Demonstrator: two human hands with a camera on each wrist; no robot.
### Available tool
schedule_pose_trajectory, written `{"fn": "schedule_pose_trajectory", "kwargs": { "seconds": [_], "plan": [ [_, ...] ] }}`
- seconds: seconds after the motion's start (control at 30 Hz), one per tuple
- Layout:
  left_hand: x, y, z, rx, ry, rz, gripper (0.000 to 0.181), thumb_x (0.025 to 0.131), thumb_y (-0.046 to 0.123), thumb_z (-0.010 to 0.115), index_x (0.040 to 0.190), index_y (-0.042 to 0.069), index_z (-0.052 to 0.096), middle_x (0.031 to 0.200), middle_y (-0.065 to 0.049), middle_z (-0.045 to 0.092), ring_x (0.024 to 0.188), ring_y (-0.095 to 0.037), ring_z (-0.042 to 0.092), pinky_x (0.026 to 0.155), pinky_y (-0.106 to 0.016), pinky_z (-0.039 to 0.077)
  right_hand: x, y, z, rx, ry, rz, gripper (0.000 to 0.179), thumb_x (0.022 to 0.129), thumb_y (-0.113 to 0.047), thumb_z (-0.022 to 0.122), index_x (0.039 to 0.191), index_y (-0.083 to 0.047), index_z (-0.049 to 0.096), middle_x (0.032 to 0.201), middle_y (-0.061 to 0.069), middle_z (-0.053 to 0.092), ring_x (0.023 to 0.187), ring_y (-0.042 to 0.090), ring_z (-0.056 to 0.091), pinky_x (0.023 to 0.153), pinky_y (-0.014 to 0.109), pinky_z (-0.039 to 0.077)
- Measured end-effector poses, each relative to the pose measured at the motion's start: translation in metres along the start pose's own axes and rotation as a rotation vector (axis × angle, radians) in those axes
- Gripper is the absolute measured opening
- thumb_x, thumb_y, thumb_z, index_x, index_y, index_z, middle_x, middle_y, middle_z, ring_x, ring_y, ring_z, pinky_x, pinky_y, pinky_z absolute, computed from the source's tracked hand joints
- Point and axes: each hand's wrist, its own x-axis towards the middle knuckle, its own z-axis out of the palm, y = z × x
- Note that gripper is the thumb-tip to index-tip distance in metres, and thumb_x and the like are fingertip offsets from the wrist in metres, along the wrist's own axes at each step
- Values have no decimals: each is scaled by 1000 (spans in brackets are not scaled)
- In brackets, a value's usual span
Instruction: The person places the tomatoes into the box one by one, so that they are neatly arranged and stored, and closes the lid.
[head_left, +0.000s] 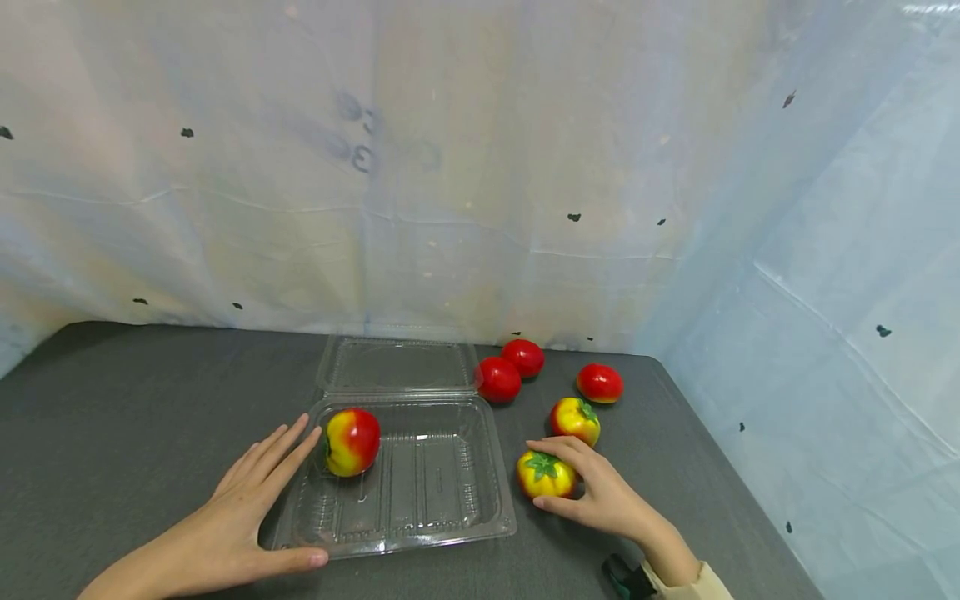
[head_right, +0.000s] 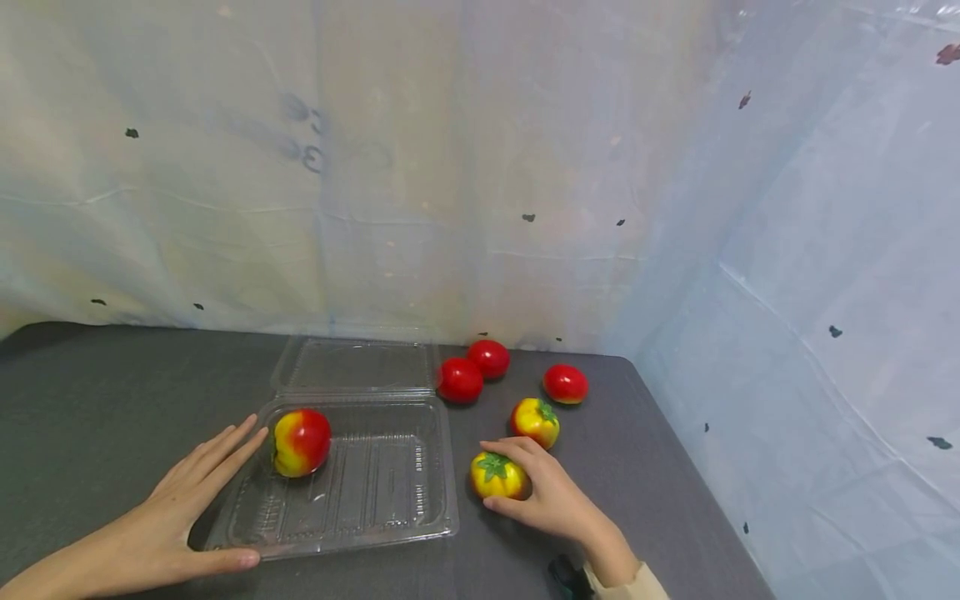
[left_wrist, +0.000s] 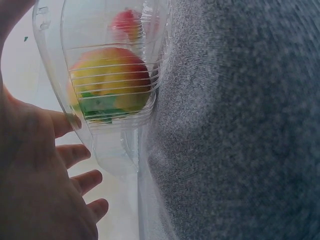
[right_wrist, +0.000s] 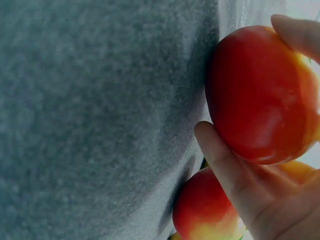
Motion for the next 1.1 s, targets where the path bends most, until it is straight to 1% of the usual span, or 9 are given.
{"fn": "schedule_pose_trajectory", "kwargs": {
  "seconds": [0.2, 0.37, 0.47, 0.6, 0.83, 1.0, 1.1],
  "plan": [
    [-1, 0, 0, 1, 2, 2, 112, 72, 57, 76, 156, 24, 10, 162, -4, 2, 144, -42, 8, 114, -56, -14, 3, -2, 0, 0, 1, -9, 60, 81, -41, 75, 134, -23, 55, 135, -7, 52, 118, 16, 52, 94, 46, 49],
    [0, 1, 0, 0, 1, -1, 112, 71, 57, 76, 156, 24, 10, 162, -3, 1, 144, -42, 9, 113, -62, -8, 8, -6, -4, -13, 10, -19, 58, 81, -39, 75, 134, -30, 53, 135, -5, 52, 117, 17, 51, 93, 47, 49],
    [0, 1, 0, 7, 1, 1, 113, 71, 57, 76, 156, 24, 10, 162, -3, 1, 144, -41, 10, 113, -63, -7, 12, -9, -8, -24, 21, -46, 59, 81, -36, 77, 135, -27, 54, 135, -4, 53, 117, 18, 52, 93, 47, 49],
    [0, 1, 0, 19, 5, 7, 113, 71, 58, 76, 156, 24, 10, 162, -4, 3, 145, -39, 9, 114, -59, -8, 18, -14, -15, -27, 37, -74, 61, 79, -31, 78, 135, -25, 54, 134, -3, 53, 116, 17, 52, 92, 43, 50],
    [0, 1, -1, 23, 9, 10, 113, 71, 58, 76, 156, 23, 10, 162, -4, 3, 144, -38, 9, 115, -59, -8, 29, -23, -24, -24, 44, -113, 64, 79, -29, 79, 137, -28, 52, 136, -3, 51, 115, 14, 50, 89, 36, 50],
    [0, 2, -1, 29, 15, 10, 113, 70, 59, 75, 156, 23, 11, 162, -4, 4, 144, -39, 11, 115, -58, -7, 36, -29, -30, -15, 50, -153, 63, 80, -27, 78, 137, -25, 52, 135, 2, 51, 110, 16, 53, 86, 31, 51],
    [-1, 2, -1, 29, 14, 8, 113, 70, 60, 75, 156, 23, 11, 162, -4, 4, 144, -40, 11, 115, -57, -8, 41, -33, -31, 2, 41, -164, 63, 80, -27, 78, 137, -25, 52, 135, 2, 50, 109, 16, 53, 86, 30, 52]
  ]
}}
